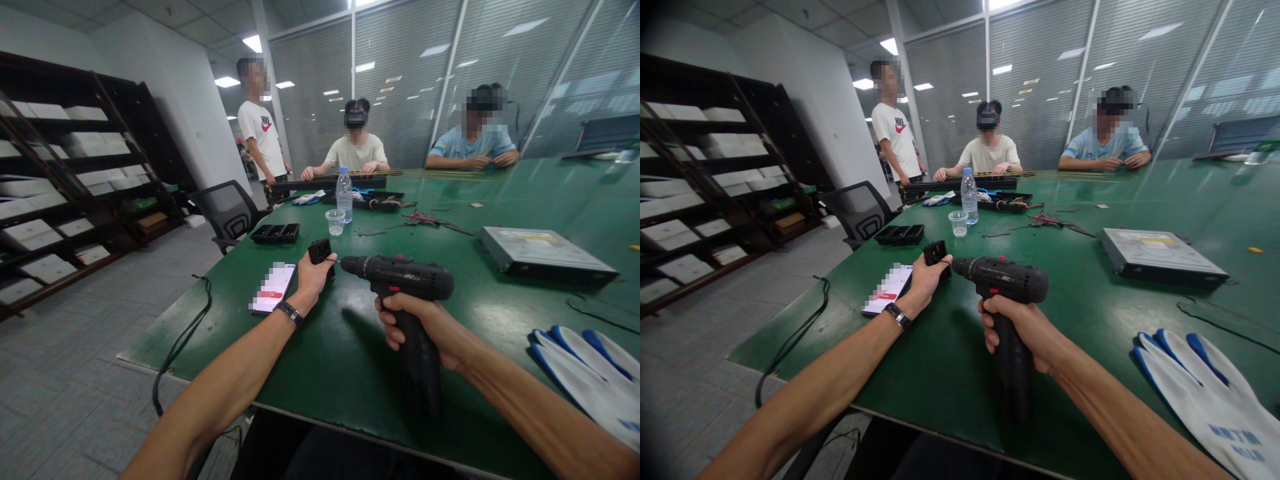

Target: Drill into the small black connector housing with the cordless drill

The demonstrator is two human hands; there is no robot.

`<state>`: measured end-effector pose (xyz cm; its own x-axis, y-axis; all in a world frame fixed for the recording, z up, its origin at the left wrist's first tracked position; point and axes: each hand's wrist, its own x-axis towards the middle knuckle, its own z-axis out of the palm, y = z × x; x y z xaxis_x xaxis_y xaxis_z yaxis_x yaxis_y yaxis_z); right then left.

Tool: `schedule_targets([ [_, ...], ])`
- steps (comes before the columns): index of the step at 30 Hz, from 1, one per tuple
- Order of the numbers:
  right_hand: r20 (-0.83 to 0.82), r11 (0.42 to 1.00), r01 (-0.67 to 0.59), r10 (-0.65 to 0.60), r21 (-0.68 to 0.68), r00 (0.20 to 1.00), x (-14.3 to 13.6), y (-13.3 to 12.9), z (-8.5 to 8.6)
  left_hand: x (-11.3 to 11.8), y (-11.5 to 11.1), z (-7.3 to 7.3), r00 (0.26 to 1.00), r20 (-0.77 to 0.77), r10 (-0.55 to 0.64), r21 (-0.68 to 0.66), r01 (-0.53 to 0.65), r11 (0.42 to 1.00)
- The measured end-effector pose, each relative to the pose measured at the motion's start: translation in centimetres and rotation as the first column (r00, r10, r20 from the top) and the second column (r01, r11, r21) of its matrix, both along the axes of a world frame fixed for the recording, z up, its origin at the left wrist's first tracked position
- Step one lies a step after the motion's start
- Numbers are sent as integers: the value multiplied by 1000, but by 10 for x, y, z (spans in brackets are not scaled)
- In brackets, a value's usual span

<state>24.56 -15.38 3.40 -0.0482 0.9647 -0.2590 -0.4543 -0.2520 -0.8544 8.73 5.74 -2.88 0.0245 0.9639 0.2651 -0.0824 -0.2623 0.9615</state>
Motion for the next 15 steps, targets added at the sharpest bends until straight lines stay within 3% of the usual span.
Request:
schedule_targets([
  [15, 11, 1000, -9, 8, 22, 1000, 1, 0, -2, 0, -2, 3, 1000, 6, 4, -8, -4, 1000],
])
